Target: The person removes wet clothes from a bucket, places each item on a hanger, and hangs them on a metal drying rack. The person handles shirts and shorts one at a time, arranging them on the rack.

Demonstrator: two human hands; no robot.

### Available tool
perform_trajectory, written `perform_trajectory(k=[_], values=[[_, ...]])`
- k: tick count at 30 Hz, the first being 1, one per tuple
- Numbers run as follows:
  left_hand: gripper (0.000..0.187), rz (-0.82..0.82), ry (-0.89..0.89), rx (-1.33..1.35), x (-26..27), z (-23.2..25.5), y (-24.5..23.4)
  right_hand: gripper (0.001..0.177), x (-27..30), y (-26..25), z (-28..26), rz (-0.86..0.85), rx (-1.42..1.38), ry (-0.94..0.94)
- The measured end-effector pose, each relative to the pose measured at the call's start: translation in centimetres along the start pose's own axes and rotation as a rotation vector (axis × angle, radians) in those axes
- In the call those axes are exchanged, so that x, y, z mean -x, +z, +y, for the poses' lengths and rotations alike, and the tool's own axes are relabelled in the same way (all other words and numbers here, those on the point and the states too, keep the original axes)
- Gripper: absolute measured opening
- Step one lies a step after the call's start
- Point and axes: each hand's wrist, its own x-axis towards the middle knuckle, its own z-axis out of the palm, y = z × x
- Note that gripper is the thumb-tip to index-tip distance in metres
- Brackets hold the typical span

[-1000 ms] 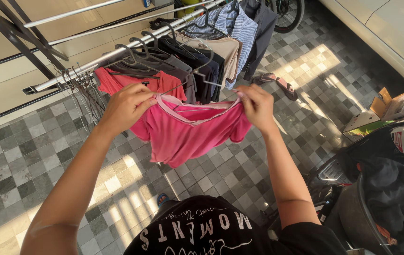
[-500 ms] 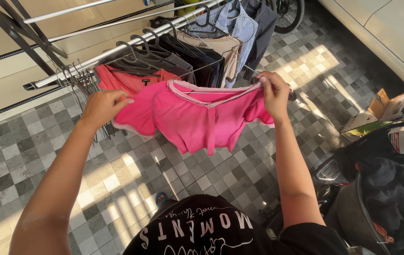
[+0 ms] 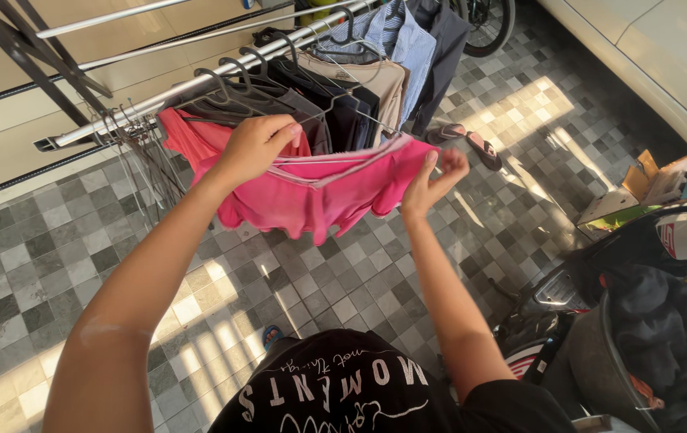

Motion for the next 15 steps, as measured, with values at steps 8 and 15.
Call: perform_trajectory(k=[8, 15], values=[[0.037, -0.081, -0.09, -0.017, 0.7, -0.7, -1.1, 0.088, 7.0, 3.0, 8.8, -0.153, 0.034, 0.267], [0.036, -0.072, -0.249, -0.12, 2.8, -2.4, -4.6, 0.012, 1.7, -1.7, 13.9, -0.541, -0.509, 0.524]])
